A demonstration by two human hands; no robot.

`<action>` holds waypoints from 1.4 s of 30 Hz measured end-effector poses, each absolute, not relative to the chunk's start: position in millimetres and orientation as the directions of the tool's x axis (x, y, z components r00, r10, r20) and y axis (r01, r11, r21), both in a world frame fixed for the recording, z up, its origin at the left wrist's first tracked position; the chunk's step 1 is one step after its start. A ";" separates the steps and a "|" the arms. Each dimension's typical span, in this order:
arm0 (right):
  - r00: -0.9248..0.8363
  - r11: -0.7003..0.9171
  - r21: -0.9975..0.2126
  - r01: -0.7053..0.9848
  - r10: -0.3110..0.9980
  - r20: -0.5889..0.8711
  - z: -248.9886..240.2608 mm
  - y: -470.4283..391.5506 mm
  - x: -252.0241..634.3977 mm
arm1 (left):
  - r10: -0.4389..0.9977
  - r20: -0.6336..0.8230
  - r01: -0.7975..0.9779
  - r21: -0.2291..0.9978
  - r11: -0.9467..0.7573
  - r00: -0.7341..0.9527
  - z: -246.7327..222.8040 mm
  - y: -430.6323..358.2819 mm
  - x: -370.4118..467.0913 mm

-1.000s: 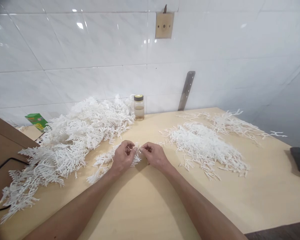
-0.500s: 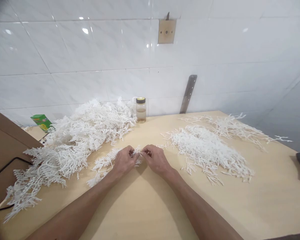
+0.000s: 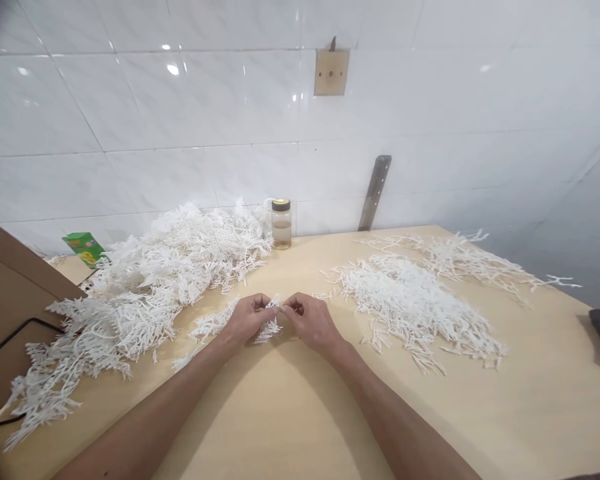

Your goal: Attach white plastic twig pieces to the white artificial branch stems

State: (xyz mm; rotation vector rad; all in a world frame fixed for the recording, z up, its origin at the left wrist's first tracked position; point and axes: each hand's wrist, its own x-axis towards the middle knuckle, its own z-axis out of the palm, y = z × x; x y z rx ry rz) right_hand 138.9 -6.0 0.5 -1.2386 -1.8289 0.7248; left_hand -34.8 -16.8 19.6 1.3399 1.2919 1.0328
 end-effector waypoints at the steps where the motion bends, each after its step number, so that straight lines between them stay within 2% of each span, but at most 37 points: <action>1: -0.207 0.352 -0.805 0.478 0.936 0.286 0.8 -6.2 138.8 | 0.995 -0.049 0.165 0.986 0.034 0.085 20.1 -17.2 -34.6; 5: -0.229 0.290 -0.848 0.444 0.952 0.205 3.2 -8.5 138.8 | 0.988 -0.057 0.161 0.986 0.033 0.143 19.2 -16.3 -35.7; 10: -0.276 0.227 -0.894 0.387 0.953 0.123 4.8 -10.6 137.4 | 0.992 -0.012 0.201 0.980 -0.014 0.128 13.5 -11.4 -38.1; 16: -0.254 0.331 -0.817 0.471 0.938 0.234 2.1 -11.2 134.9 | 0.984 0.111 0.424 0.891 -0.160 0.139 2.7 -10.5 -36.2; 21: -0.178 0.185 -0.839 0.512 0.978 0.108 2.4 -15.0 123.3 | 0.979 0.198 0.551 0.812 -0.191 0.048 -8.3 -11.9 -27.5; 23: -0.143 0.177 -0.816 0.550 0.983 0.117 0.3 -14.2 118.9 | 0.979 0.203 0.555 0.813 -0.177 0.016 -9.1 -11.6 -25.1; 26: -0.056 0.253 -0.665 0.703 0.952 0.302 -6.6 -6.0 125.1 | 0.977 0.212 0.506 0.844 -0.178 -0.011 -6.1 -11.3 -25.9; 28: 0.018 0.225 -0.579 0.784 0.923 0.383 -10.3 3.2 140.9 | 0.985 0.174 0.403 0.901 -0.161 0.005 -2.6 -11.7 -28.9; 31: 0.154 0.149 -0.596 0.789 0.891 0.427 -8.0 14.9 171.6 | 0.995 0.072 0.179 0.980 -0.083 0.066 2.9 -13.4 -33.1; 34: 0.248 0.156 -0.637 0.755 0.832 0.497 2.6 15.2 186.9 | 0.996 0.013 0.031 0.999 -0.016 0.089 8.2 -15.5 -34.0; 36: 0.186 0.187 -0.734 0.653 0.900 0.394 9.3 8.7 180.8 | 0.995 -0.008 -0.022 1.000 0.010 0.097 10.7 -16.5 -33.5; 39: -0.109 0.166 -0.897 0.409 0.985 0.133 12.8 -3.9 156.0 | 0.995 -0.008 -0.061 0.998 0.014 0.104 11.9 -16.4 -33.3; 42: -0.253 0.177 -0.934 0.311 0.962 0.098 10.2 -12.3 134.2 | 0.995 -0.001 -0.048 0.999 0.006 0.101 10.8 -15.3 -34.0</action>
